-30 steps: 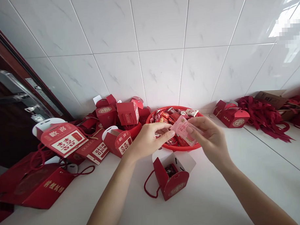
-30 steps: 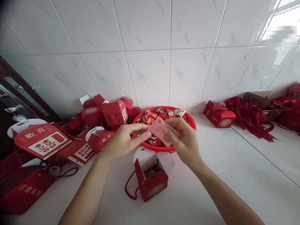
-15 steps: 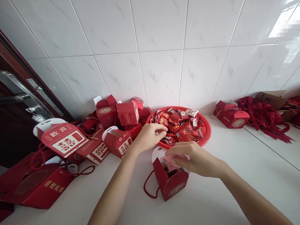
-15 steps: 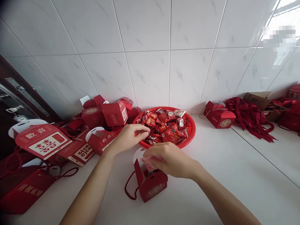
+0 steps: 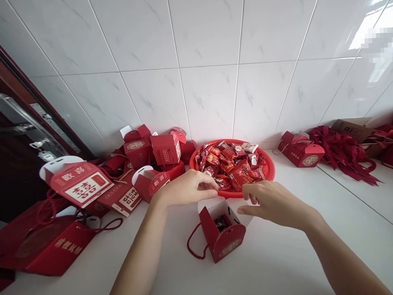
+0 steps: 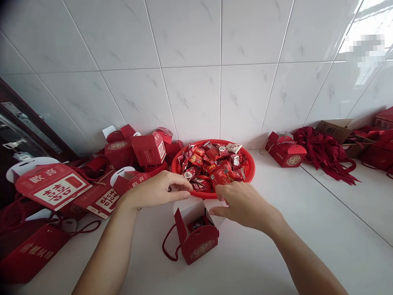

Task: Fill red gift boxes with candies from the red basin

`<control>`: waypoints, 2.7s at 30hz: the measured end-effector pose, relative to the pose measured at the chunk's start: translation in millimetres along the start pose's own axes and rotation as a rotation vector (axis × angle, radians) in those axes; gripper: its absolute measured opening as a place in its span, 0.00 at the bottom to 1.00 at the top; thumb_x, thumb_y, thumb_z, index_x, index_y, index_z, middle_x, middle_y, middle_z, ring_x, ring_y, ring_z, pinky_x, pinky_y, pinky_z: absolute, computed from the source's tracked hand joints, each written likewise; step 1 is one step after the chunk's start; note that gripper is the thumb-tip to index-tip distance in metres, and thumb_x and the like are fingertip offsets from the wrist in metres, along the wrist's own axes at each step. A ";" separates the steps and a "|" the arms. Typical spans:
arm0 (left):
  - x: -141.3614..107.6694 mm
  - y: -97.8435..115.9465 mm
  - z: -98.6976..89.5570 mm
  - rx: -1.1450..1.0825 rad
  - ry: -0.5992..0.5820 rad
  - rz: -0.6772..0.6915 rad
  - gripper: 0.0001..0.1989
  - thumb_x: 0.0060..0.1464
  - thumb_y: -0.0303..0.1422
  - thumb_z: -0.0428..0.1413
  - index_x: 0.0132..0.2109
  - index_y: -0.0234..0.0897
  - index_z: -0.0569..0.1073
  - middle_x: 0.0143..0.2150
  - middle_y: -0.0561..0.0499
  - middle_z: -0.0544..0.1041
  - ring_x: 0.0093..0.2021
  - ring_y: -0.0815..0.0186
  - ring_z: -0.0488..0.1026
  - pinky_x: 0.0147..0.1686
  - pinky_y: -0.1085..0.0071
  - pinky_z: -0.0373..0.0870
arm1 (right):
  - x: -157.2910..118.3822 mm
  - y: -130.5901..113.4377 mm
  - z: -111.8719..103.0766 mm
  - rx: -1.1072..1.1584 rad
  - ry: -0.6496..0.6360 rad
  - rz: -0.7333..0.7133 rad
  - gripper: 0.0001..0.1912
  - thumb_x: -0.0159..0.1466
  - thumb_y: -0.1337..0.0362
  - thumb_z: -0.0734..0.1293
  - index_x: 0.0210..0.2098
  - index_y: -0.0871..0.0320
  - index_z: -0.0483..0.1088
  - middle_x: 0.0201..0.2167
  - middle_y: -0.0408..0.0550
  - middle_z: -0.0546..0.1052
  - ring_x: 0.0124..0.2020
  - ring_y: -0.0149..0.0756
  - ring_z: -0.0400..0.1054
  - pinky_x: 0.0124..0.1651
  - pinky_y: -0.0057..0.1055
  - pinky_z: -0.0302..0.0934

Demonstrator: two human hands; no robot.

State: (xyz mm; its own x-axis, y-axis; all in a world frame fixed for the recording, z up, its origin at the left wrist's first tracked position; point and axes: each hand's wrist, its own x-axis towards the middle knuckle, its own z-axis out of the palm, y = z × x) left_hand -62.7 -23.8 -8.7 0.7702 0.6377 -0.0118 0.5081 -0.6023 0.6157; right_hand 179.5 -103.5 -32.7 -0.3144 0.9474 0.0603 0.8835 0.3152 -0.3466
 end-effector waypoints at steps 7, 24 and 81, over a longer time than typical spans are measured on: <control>-28.5 7.6 3.7 0.017 -0.161 0.021 0.21 0.56 0.38 0.62 0.56 0.43 0.78 0.51 0.48 0.81 0.48 0.59 0.77 0.44 0.70 0.70 | -11.7 -21.1 5.7 -0.052 -0.032 -0.015 0.14 0.58 0.53 0.75 0.34 0.55 0.72 0.31 0.45 0.78 0.26 0.35 0.66 0.28 0.30 0.52; -60.0 -4.6 20.9 0.114 -0.103 0.017 0.07 0.53 0.25 0.59 0.37 0.40 0.81 0.38 0.54 0.80 0.40 0.65 0.76 0.41 0.72 0.66 | -43.6 -38.4 52.2 0.298 0.226 -0.281 0.16 0.60 0.59 0.76 0.46 0.55 0.75 0.40 0.50 0.80 0.38 0.40 0.73 0.42 0.35 0.68; -50.2 -1.9 69.5 -0.002 -0.039 -0.252 0.17 0.61 0.47 0.54 0.53 0.46 0.72 0.47 0.48 0.71 0.49 0.55 0.74 0.51 0.60 0.70 | -12.2 20.2 93.2 0.878 0.145 0.016 0.12 0.64 0.56 0.67 0.42 0.57 0.71 0.20 0.37 0.68 0.23 0.32 0.64 0.32 0.32 0.63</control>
State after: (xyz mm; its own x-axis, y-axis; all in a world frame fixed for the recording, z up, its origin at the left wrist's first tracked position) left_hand -75.5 -88.1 -64.0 0.6337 0.7485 -0.1956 0.6854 -0.4259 0.5907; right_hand 168.8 -113.9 -127.6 -0.2045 0.9679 0.1463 0.2833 0.2016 -0.9376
